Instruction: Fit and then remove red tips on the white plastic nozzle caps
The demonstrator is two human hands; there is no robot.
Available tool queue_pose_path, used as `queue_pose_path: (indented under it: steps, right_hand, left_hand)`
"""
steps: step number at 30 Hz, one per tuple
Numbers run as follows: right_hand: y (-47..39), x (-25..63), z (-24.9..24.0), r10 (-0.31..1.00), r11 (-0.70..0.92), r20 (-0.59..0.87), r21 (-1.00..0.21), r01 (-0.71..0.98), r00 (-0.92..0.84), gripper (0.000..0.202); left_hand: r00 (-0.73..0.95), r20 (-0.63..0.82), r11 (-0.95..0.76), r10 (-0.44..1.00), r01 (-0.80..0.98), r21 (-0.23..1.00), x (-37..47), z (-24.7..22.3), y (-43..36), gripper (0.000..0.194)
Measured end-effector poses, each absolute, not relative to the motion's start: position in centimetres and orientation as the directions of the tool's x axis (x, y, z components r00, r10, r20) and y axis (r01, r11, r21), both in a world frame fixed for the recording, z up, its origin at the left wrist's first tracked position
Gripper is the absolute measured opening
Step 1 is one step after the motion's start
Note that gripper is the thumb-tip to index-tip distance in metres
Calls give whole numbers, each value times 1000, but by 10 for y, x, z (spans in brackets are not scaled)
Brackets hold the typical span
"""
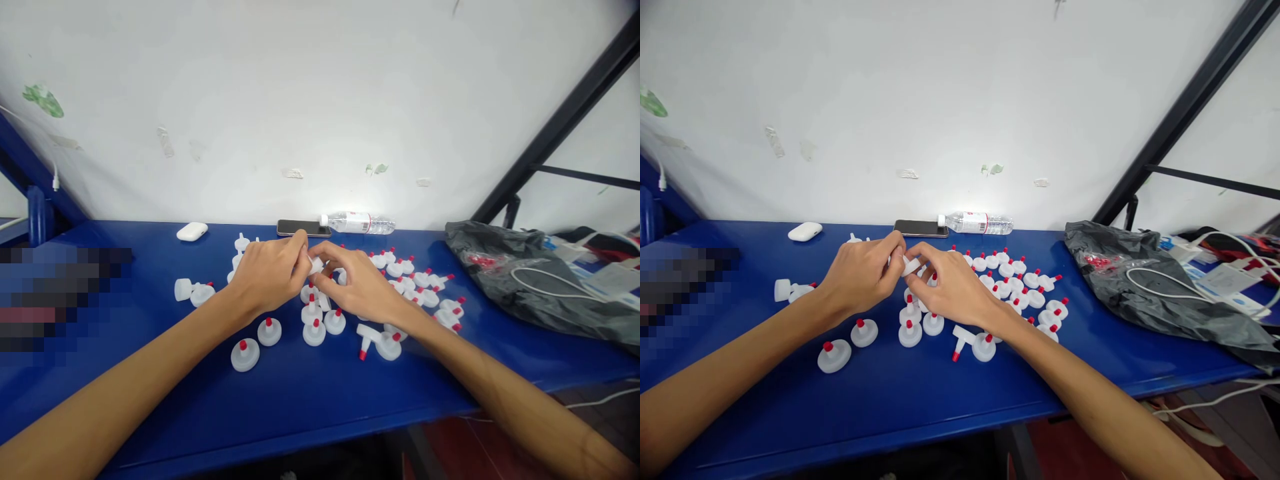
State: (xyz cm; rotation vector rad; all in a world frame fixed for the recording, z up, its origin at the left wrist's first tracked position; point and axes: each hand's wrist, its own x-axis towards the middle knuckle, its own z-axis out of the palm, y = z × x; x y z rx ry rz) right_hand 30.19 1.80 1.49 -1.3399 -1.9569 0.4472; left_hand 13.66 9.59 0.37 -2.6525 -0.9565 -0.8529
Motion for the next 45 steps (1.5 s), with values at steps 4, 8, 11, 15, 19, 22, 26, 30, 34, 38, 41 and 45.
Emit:
queue_pose_path:
  steps: [4,8,11,15,19,22,26,30,34,38,41,45]
  right_hand:
    - [18,302,16,909,402,362,-633,662,-206,18]
    - [18,302,15,914,394,347,-630,669,-212,20]
    - [17,302,15,910,405,352,-642,652,-219,21]
    - [17,302,15,904,416,366,-637,649,-221,19]
    - [18,302,14,904,415,365,-628,658,-222,19]
    - [18,302,14,902,420,368,-625,657,-227,19]
    - [19,302,13,902,420,366,-625,658,-229,18]
    - [19,302,13,905,416,359,-629,657,-229,19]
    - [19,302,12,902,422,365,-623,658,-232,18]
    - [18,302,12,903,419,364,-621,662,-230,18]
    - [19,302,12,906,412,355,-619,669,-229,19]
    - [20,302,11,904,416,357,-613,671,-234,17]
  left_hand:
    - [616,590,-767,522,641,9,136,6,96,19]
    - [613,579,-758,537,652,14,136,7,96,21]
    - [611,582,-759,537,651,17,136,7,96,20]
    - [609,593,-763,526,646,14,136,6,96,19]
    - [611,593,-768,524,641,19,137,6,97,18]
    - [616,590,-772,522,635,19,137,5,97,18]
    - [619,583,-771,526,637,18,137,6,96,17]
    - [626,571,-771,531,637,19,136,5,96,17]
    - [629,564,-770,535,637,21,137,4,96,17]
    - [626,561,-770,542,637,32,137,3,97,17]
    - [626,562,-772,540,635,35,137,3,97,17]
    - [627,565,-777,536,629,38,137,3,97,17]
